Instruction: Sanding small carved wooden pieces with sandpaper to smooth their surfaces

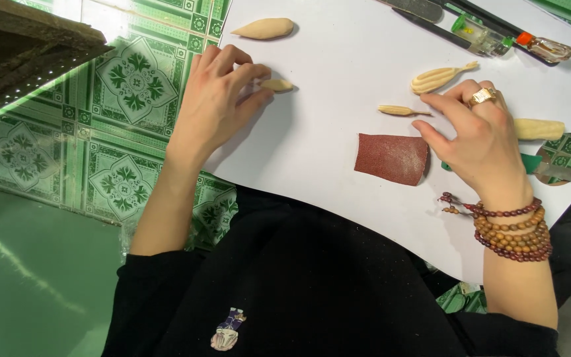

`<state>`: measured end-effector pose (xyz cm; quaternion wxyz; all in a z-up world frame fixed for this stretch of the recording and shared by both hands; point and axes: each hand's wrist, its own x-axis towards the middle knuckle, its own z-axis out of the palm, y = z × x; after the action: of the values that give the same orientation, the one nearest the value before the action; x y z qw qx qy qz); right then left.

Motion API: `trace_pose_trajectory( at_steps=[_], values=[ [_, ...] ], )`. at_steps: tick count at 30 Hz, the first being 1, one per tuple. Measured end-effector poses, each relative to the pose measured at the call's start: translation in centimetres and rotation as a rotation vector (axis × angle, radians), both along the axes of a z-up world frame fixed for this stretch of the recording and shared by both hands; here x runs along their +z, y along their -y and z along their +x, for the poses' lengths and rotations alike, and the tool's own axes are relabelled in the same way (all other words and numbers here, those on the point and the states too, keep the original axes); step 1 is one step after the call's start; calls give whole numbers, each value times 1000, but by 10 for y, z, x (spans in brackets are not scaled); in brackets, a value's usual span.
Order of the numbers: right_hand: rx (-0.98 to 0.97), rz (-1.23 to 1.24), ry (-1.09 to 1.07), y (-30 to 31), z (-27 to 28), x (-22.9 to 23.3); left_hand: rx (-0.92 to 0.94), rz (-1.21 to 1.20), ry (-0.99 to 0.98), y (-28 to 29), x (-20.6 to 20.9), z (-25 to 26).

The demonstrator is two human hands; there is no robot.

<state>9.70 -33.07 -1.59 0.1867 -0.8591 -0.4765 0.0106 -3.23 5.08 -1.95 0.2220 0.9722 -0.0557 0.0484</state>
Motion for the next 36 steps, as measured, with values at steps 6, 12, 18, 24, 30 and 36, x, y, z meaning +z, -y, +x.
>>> trace_pose_trajectory(
  at_steps=[6,12,18,24,30,36],
  values=[
    [15,11,-7,-21,-7,-6,-15,-13,16,9,-3,3],
    [6,56,42,-26,-10,-13,-27,-58,27,15,-4,7],
    [-34,-27,97,14,0,-12,-8,58,8,-12,-8,0],
    [-98,-47,125,16,3,-16,8,85,61,-4,-10,10],
    [16,1,165,-59,-2,14,-87,88,246,81,2,50],
    [-145,206,39,-12,11,21,0,-95,303,51,36,44]
  ],
)
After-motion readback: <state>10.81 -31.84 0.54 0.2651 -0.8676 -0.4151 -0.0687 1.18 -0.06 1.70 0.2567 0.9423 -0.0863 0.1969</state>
